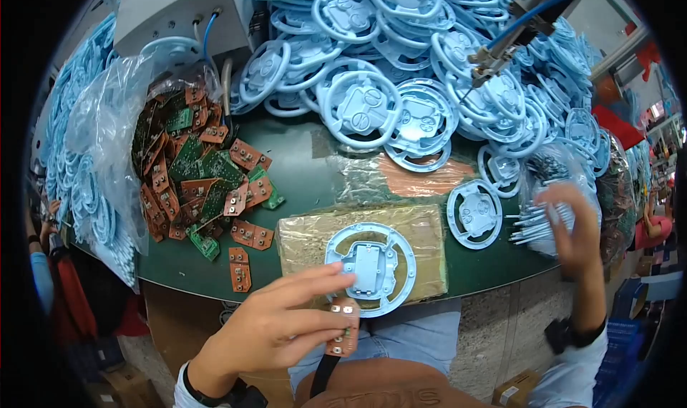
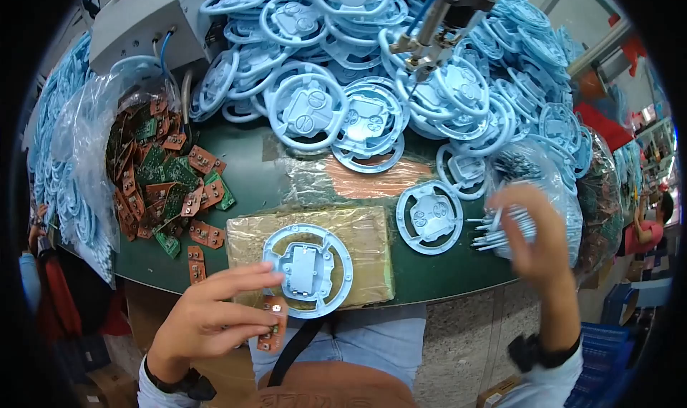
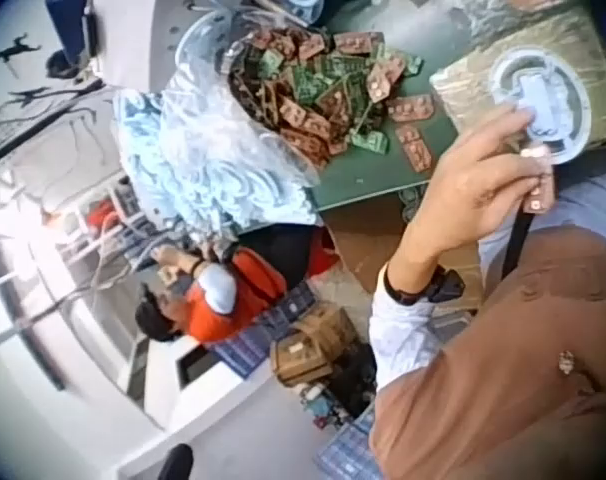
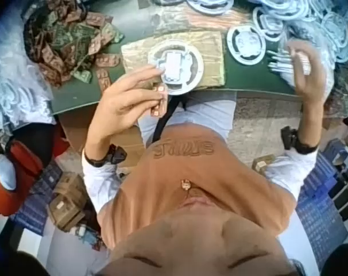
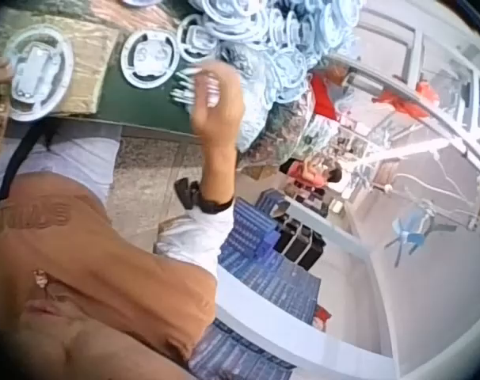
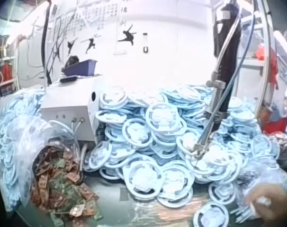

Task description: The recorder is assembling small electronic components into plastic housings using a pneumatic press and hand tools.

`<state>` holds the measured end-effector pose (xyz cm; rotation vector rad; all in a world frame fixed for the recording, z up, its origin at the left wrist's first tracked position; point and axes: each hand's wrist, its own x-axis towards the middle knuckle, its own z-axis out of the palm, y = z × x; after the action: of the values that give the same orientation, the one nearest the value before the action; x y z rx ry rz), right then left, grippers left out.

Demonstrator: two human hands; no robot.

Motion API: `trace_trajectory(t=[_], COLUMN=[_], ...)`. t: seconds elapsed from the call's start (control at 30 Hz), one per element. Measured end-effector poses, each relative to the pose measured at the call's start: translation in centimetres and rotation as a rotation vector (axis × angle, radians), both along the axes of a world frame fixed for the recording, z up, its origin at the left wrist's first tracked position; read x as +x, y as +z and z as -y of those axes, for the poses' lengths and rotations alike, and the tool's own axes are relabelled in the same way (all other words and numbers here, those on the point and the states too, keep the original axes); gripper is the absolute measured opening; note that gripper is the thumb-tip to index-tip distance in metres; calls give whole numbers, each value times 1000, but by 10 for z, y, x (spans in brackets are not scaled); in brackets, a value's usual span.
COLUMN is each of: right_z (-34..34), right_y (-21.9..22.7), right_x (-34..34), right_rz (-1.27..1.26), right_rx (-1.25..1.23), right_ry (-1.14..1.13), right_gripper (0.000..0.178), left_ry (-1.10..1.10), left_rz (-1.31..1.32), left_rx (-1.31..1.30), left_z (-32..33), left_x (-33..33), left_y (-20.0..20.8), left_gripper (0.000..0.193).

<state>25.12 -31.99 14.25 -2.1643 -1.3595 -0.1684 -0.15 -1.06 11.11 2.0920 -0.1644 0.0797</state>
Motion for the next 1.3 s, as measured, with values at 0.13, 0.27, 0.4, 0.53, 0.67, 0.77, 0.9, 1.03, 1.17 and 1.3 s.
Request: trace_trajectory(t=[0.13, 0.27, 0.4, 0.53, 0.67, 0.77, 0.9, 1.03, 1.17, 1.3], right_z=[-33, -38, -40, -34, -49, -57, -62, -64, -64, -63], right_y=[-11, -40, -44, -44, -50, -56, -57, -51, -48, -52], right_x=[-69, -75, -77, -72, -84, -83, -84, -82, -79, -83], right_rz=[-97, -235, -368, -414, -511, -494, -391, -319, -268, -189], right_rx=[-176, -196, -162, -176, -84, -59, -121, -162, -213, -197], right_ry=[75, 88, 36, -11, 59, 91, 138, 139, 152, 157], right_gripper=[27, 23, 18, 18, 18, 21, 29, 34, 38, 42], left_ry=[-88, -126, -91, -70, -65, -69, -63, -76, -76, -75], left_rz=[10, -77, -92, -104, -158, -159, -158, -153, -151, -152], left_rx=[82, 176, 110, 41, -12, -42, -16, 54, 71, 72], left_z=[2, 1, 0, 0, -5, -7, -1, 2, 4, 5], left_x=[16, 14, 8, 8, 10, 8, 10, 9, 9, 9], left_y=[-4, -7, -15, -19, -14, -17, -14, -14, -14, -14], left_gripper=[22, 18, 18, 19, 19, 19, 20, 23, 27, 29])
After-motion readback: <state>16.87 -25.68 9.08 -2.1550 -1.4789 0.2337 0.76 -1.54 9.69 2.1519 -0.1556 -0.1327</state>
